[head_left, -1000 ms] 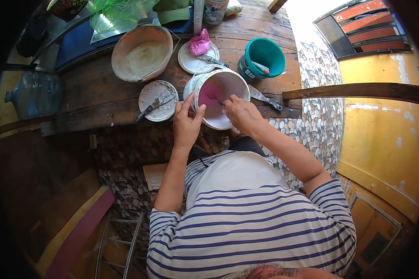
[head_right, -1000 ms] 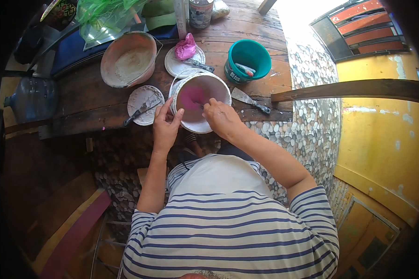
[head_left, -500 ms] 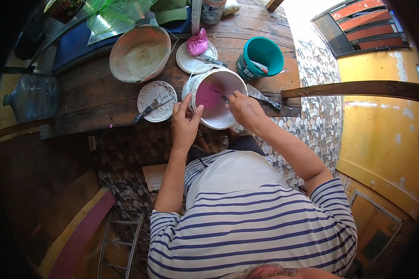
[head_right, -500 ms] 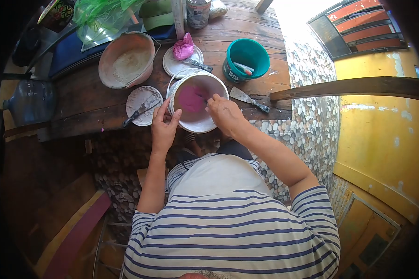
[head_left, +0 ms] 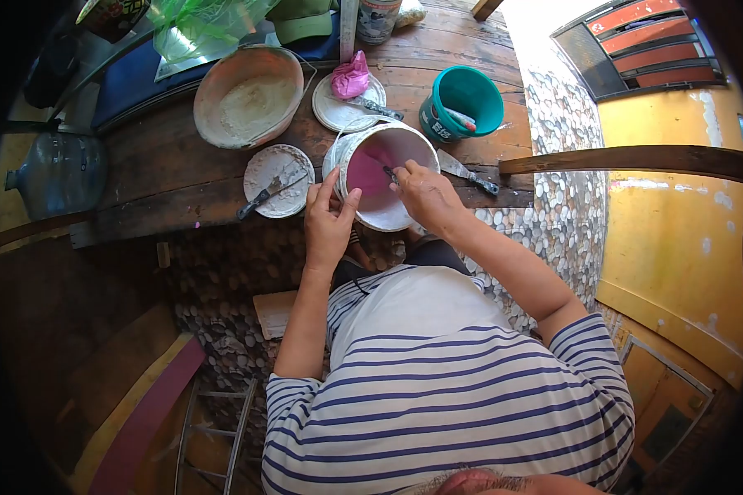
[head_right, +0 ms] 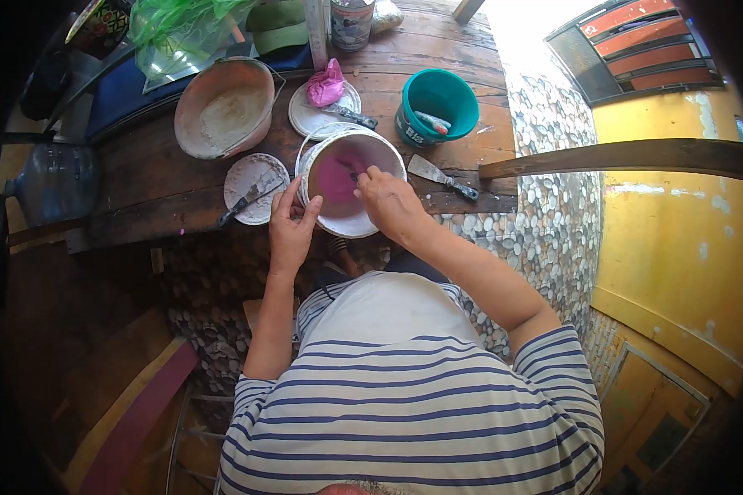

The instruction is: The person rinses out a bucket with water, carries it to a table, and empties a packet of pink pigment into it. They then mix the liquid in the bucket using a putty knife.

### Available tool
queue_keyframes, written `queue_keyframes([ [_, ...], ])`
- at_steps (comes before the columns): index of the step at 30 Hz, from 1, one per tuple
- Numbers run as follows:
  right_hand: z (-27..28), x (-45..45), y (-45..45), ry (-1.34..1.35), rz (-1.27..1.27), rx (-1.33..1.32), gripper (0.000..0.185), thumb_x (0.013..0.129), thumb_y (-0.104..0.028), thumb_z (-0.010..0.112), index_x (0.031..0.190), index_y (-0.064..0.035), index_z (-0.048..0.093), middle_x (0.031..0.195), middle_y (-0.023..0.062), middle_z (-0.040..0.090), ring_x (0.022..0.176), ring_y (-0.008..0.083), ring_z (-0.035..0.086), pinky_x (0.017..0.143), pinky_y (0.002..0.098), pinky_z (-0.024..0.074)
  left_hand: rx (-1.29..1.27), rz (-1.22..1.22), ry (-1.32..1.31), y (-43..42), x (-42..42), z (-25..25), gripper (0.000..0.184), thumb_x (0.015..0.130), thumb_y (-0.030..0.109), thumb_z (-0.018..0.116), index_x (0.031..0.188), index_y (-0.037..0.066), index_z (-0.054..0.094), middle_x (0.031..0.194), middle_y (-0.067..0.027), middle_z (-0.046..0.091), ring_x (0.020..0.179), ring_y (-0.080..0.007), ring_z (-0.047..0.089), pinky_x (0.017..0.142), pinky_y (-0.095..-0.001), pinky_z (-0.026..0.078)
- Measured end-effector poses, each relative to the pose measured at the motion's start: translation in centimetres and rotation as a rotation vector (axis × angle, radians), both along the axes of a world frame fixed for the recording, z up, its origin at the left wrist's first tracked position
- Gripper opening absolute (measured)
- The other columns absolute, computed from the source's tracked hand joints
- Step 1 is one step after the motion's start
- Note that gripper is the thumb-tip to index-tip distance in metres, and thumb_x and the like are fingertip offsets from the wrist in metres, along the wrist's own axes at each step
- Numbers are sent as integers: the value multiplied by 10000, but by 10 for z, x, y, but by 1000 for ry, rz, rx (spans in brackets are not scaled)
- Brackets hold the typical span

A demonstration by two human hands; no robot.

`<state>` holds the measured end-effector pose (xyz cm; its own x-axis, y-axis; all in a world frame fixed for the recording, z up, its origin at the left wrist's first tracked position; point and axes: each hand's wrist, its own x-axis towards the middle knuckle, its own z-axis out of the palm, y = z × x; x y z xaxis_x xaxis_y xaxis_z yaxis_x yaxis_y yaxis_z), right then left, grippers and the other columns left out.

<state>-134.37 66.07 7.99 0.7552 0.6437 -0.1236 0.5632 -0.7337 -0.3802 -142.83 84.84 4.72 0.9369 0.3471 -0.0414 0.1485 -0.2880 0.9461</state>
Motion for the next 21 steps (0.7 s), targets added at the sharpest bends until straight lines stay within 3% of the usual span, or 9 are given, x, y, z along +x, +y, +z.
queue_keyframes([
  [5, -5, -7, -10, 88, 104, 28, 172, 929, -171, 609, 921, 1, 615, 925, 185, 614, 861, 358, 655, 742, 438, 531, 31, -4, -22, -2, 1, 5, 485, 894, 208, 748, 1338, 83, 598, 905, -51, 498, 726, -131, 508, 647, -271, 475],
  [8, -9, 1, -20, 53, 71, -92, 173, 929, -174, 610, 922, -2, 616, 918, 187, 612, 860, 356, 657, 758, 435, 529, 29, 0, -16, -1, -1, 3, 489, 892, 209, 750, 1339, 85, 597, 915, -51, 501, 732, -131, 511, 651, -274, 478],
  [10, -4, 6, -15, -17, -34, -35, 175, 917, -174, 626, 904, 0, 615, 904, 190, 613, 843, 359, 658, 742, 436, 533, -4, 2, 5, -2, -1, 1, 491, 892, 211, 751, 1341, 85, 596, 915, -48, 501, 733, -128, 513, 650, -273, 478],
  [14, -5, -1, 0, -51, 6, 30, 178, 921, -175, 621, 895, 2, 612, 901, 189, 611, 832, 359, 657, 736, 433, 534, -46, 3, 21, -3, -1, 4, 489, 892, 206, 750, 1341, 85, 597, 916, -46, 500, 718, -126, 505, 643, -271, 472],
  [17, 0, -7, -9, 106, 77, 9, 184, 931, -179, 608, 895, 1, 610, 901, 188, 611, 831, 359, 656, 734, 435, 535, -27, 10, 12, -2, -2, 2, 487, 893, 201, 749, 1341, 85, 597, 913, -45, 498, 706, -123, 500, 639, -270, 470],
  [21, -5, 5, -13, -26, -40, -7, 178, 924, -176, 617, 895, 0, 612, 894, 181, 611, 832, 360, 655, 734, 437, 535, -17, 6, -11, -1, -3, -1, 497, 896, 202, 751, 1344, 62, 590, 913, -39, 494, 707, -108, 509, 643, -265, 480],
])
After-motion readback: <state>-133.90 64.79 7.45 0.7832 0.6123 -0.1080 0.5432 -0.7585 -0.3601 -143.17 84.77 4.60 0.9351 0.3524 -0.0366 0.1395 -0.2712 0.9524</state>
